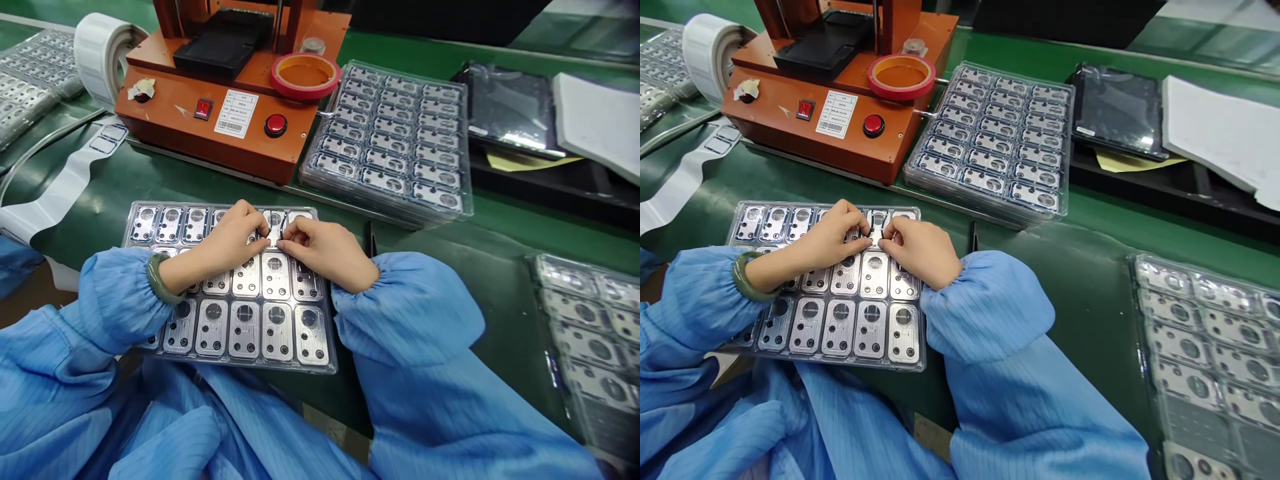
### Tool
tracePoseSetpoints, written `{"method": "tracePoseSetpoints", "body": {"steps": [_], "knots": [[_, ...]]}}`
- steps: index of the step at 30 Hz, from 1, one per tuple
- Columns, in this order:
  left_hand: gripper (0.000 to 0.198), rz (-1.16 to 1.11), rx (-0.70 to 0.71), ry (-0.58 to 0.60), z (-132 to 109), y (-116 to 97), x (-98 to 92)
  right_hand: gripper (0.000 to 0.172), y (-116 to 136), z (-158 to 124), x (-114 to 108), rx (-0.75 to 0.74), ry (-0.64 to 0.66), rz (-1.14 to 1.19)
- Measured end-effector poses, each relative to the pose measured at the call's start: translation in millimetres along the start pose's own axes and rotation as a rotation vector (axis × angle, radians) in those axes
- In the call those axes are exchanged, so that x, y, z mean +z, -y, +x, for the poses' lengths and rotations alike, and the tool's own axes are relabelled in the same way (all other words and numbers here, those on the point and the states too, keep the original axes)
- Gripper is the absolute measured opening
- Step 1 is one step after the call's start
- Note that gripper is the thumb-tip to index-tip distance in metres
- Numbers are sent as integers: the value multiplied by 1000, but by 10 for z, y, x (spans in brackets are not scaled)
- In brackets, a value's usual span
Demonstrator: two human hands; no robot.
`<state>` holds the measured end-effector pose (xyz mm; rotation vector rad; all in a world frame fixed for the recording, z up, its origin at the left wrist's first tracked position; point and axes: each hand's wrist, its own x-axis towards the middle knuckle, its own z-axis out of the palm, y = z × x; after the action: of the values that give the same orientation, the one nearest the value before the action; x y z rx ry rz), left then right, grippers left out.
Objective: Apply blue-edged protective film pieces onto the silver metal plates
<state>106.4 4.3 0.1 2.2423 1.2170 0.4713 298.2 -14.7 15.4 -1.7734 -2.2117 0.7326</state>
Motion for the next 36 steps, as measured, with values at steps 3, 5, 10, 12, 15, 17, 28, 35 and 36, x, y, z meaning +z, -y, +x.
{"method": "tracePoseSetpoints", "body": {"steps": [3,5,10,12,15,17,28,35,36], "knots": [[7,2,-10,6,26,1,2,9,3,9,10,10,-4,-8],[7,-8,-4,-8,25,12,5,9,-4,8,17,2,-17,-10],[6,-60,55,-95,-35,39,5,9,-43,-25,43,-31,-100,165],[5,-117,64,-144,-61,29,-2,10,-51,-43,60,-35,-144,327],[8,-177,78,-233,-88,-3,-18,12,-45,-61,96,-74,-183,568],[9,-166,112,-289,-102,-16,-28,13,-32,-68,124,-109,-204,686],[37,-234,259,-487,-175,-11,-4,8,20,-134,194,-219,-478,707],[41,-984,-62,-87,-155,-54,3,7,77,-165,184,-275,-463,688],[40,-1024,-54,-69,-154,-61,-3,7,89,-168,182,-279,-460,692]]}}
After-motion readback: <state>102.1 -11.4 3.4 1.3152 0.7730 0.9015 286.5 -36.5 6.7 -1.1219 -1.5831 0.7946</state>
